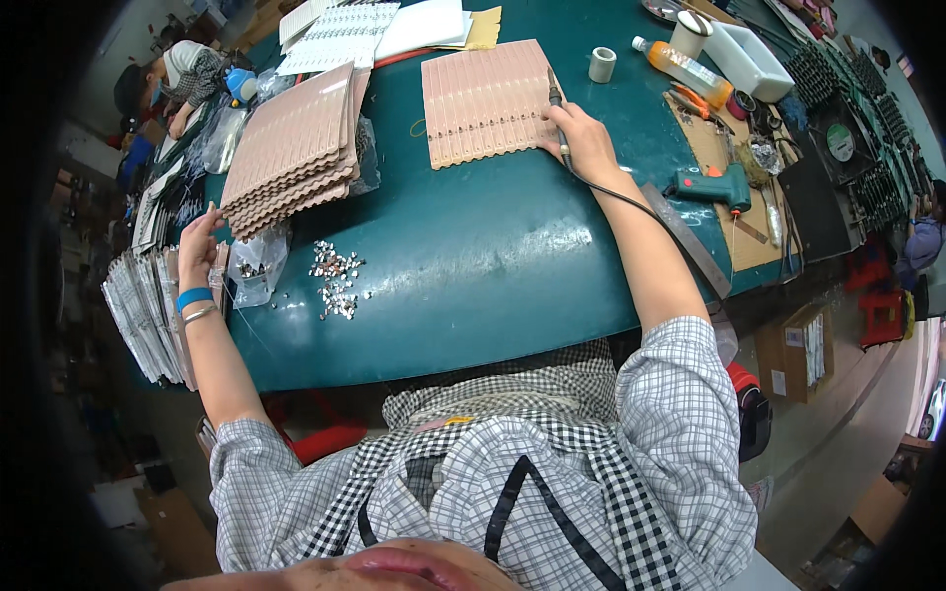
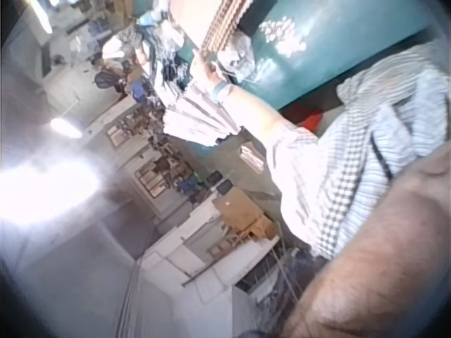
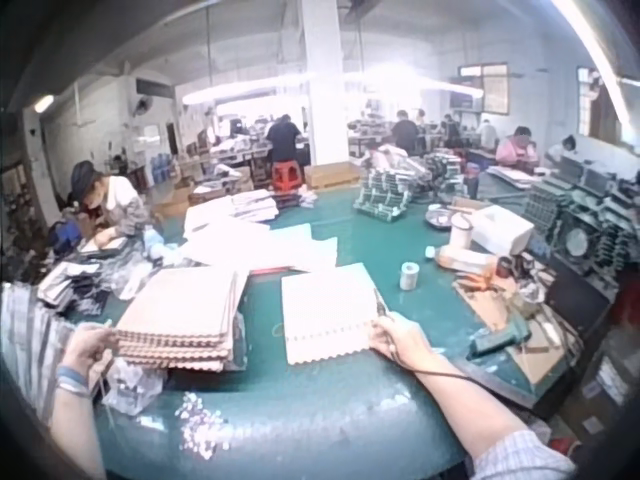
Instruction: The person inserts small electronic components into slots on a sheet of LED circuit boards by hand, then places a metal bar across the board and solders each component using a soldering iron.
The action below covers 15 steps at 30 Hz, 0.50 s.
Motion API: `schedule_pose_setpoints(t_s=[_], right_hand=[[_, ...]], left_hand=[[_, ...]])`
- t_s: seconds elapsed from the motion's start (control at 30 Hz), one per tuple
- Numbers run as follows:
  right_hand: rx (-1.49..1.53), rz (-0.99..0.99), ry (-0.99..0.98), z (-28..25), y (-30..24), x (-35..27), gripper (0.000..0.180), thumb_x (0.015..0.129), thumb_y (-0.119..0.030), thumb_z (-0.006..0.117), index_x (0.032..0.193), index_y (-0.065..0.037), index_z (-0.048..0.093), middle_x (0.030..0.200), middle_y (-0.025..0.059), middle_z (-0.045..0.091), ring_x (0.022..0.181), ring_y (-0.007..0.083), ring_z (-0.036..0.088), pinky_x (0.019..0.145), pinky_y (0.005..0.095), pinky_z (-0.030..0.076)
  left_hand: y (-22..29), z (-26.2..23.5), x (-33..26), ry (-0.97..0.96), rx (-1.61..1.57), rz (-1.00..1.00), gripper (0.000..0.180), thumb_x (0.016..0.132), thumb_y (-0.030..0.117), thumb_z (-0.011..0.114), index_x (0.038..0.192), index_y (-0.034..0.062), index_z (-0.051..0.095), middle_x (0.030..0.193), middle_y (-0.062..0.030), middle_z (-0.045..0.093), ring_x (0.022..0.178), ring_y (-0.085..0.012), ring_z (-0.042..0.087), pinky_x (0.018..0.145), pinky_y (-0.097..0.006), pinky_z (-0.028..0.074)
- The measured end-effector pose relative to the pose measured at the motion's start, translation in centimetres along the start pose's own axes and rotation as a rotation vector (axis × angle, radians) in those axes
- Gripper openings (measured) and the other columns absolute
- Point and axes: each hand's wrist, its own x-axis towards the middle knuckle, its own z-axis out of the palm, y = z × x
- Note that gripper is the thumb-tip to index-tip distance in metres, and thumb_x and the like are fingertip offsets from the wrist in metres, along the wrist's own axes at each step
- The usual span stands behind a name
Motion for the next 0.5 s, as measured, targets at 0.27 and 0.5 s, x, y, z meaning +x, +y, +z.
schedule_pose_setpoints(t_s=[0.27,0.5], right_hand=[[0.255,0.29,0.383,-5.9,-4.9,-3.4,0.025,0.089,-0.014,0.07,0.112,-0.008,0.064,0.084,0.0058,0.062,0.074,0.0191,0.061,0.066,0.0311,0.049],[0.967,0.64,1.048,-19.3,-1.4,-14.5,0.02,0.09,-0.013,0.073,0.09,-0.01,0.053,0.069,-0.0011,0.052,0.06,0.0095,0.051,0.053,0.0256,0.046]], left_hand=[[0.3,1.4,2.0,0.047,0.039,-0.008,0.035,0.083,0.037,0.078,0.087,0.0031,0.07,0.069,0.0015,0.058,0.038,-0.0035,0.03,0.037,-0.024,0.015],[-1.3,-0.2,7.0,0.0,0.281,0.343,0.042,0.086,0.032,0.077,0.107,-0.004,0.072,0.09,-0.007,0.072,0.074,-0.0104,0.062,0.066,-0.023,0.047]])
